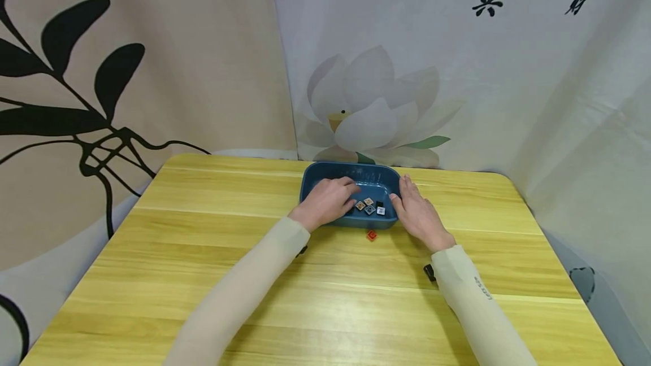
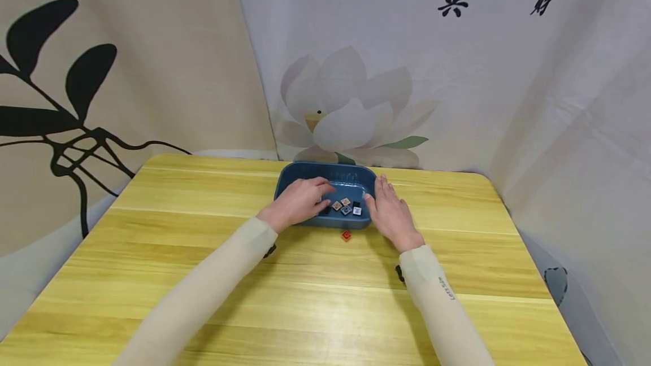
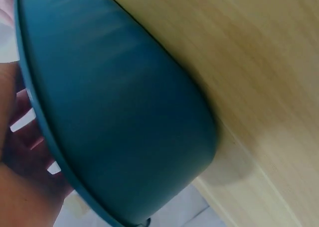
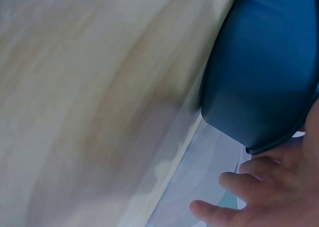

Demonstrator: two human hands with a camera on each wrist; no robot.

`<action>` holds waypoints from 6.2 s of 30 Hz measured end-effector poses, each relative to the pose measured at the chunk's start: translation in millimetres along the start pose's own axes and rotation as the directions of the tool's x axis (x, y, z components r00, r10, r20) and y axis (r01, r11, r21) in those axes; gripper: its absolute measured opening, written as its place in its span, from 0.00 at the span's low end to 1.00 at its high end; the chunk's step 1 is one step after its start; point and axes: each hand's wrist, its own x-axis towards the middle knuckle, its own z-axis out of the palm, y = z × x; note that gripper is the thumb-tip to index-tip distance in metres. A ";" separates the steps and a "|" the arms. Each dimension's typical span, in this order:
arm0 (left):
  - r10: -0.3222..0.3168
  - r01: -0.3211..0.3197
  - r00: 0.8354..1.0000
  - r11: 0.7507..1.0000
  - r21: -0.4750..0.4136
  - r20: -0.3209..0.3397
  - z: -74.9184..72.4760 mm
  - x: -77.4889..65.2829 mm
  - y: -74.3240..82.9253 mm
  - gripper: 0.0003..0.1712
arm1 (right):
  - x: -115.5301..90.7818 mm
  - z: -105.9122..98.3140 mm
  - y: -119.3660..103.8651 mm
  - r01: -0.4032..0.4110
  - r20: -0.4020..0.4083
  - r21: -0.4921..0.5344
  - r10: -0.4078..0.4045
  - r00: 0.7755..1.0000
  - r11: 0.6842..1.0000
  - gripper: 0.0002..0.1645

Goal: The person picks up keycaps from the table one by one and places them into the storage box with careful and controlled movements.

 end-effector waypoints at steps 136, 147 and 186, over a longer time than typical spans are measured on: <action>0.328 -0.313 0.909 0.945 0.100 -0.257 -26.3 -65.0 16.3 0.08 | 1.9 0.5 1.8 0.014 -0.007 -0.007 -0.014 1.000 1.000 0.43; 0.205 -0.203 0.947 0.979 0.033 -0.248 -22.4 -43.1 -16.2 0.07 | 1.6 -1.3 -0.3 0.012 0.000 -0.005 -0.012 1.000 1.000 0.42; -0.196 0.198 0.963 0.980 0.007 0.186 9.4 11.8 -37.0 0.16 | -2.7 -2.6 -0.9 0.019 0.012 -0.003 -0.019 1.000 1.000 0.42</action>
